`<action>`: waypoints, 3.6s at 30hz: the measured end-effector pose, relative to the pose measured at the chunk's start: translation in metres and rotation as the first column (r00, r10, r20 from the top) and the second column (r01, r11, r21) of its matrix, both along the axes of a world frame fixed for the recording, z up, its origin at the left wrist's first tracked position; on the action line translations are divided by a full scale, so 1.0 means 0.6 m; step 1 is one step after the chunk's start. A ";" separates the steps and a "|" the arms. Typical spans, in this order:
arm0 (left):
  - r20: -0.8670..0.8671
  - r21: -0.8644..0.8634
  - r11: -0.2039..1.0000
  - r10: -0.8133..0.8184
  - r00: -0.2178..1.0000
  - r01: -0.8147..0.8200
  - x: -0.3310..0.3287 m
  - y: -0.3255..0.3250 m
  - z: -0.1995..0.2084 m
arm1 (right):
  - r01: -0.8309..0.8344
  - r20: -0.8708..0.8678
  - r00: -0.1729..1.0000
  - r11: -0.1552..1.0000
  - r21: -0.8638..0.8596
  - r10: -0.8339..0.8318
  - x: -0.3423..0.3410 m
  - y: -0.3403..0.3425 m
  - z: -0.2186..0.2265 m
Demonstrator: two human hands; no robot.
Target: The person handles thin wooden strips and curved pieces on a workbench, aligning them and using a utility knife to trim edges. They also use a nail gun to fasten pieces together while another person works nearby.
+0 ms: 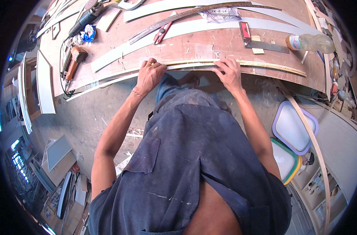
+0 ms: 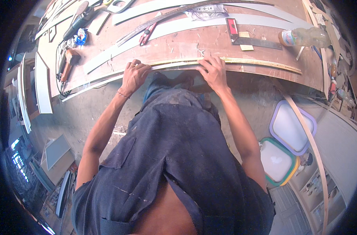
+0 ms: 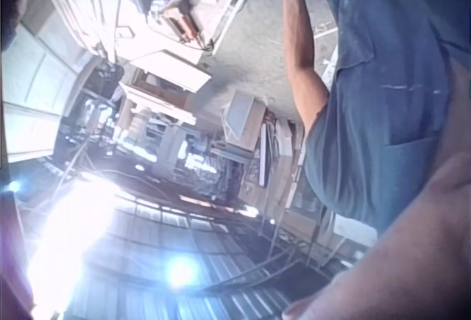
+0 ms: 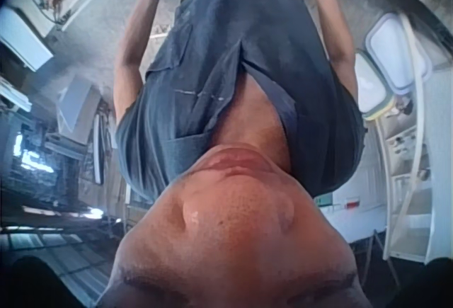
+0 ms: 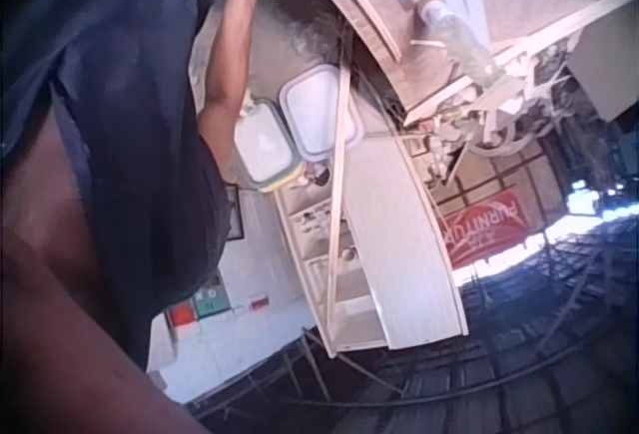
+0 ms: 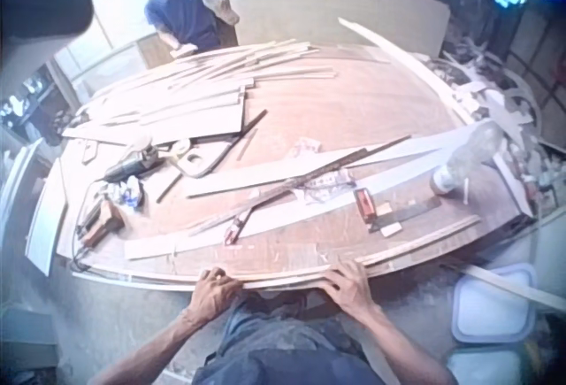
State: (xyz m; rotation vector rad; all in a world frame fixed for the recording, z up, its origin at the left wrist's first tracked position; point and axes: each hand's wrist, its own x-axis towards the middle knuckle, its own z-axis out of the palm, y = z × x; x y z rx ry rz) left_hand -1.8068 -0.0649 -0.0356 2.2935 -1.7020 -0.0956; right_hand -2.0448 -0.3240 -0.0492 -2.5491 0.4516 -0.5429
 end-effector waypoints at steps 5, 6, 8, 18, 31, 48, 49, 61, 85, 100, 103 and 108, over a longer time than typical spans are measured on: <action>0.021 0.028 0.999 -0.019 1.000 0.018 -0.026 -0.023 0.007 | -0.024 0.008 1.000 1.000 -0.013 0.024 0.030 0.019 -0.009; 0.015 0.024 0.999 -0.028 0.999 0.028 -0.035 -0.035 0.007 | -0.010 -0.005 1.000 1.000 -0.004 0.010 0.033 0.020 -0.015; 0.009 0.007 1.000 -0.024 1.000 0.024 -0.057 -0.064 -0.003 | -0.014 0.029 0.999 1.000 -0.024 0.015 0.037 0.019 -0.019; -0.013 -0.119 0.988 -0.098 0.995 0.096 -0.087 -0.143 -0.027 | -0.004 0.041 0.999 1.000 -0.018 0.005 0.039 0.019 -0.017; -0.089 -0.068 0.997 -0.051 0.995 0.045 -0.087 -0.154 -0.024 | 0.134 -0.210 0.969 0.991 0.006 -0.129 0.069 0.029 0.016; 0.020 -0.075 0.996 -0.037 0.999 0.038 -0.107 -0.166 -0.027 | 0.152 -0.149 0.978 0.988 0.009 -0.149 0.032 0.014 0.000; 0.022 -0.111 0.993 -0.030 0.999 0.032 -0.108 -0.162 -0.028 | 0.147 -0.164 0.976 0.989 -0.009 -0.146 0.029 0.014 0.001; -0.033 -0.097 0.995 -0.008 0.999 0.004 -0.112 -0.148 -0.027 | 0.142 -0.272 0.953 0.990 0.013 -0.133 0.027 0.022 0.014; 0.051 -0.080 0.993 -0.083 0.995 0.087 -0.106 -0.141 -0.042 | -0.042 -0.263 0.965 0.998 -0.053 0.027 0.135 -0.106 -0.035; -0.102 -0.004 0.999 -0.040 0.994 0.040 -0.048 -0.084 0.048 | 0.046 -0.303 0.953 0.986 0.159 0.004 0.002 -0.122 0.042; -0.085 0.017 0.999 -0.041 0.996 0.043 -0.036 -0.083 0.083 | -0.002 -0.335 0.942 0.997 0.075 0.027 0.005 -0.124 0.056; -0.008 -0.009 0.999 -0.045 0.999 0.045 -0.027 -0.078 0.171 | -0.059 -0.185 0.981 0.998 0.011 0.060 -0.016 -0.146 0.078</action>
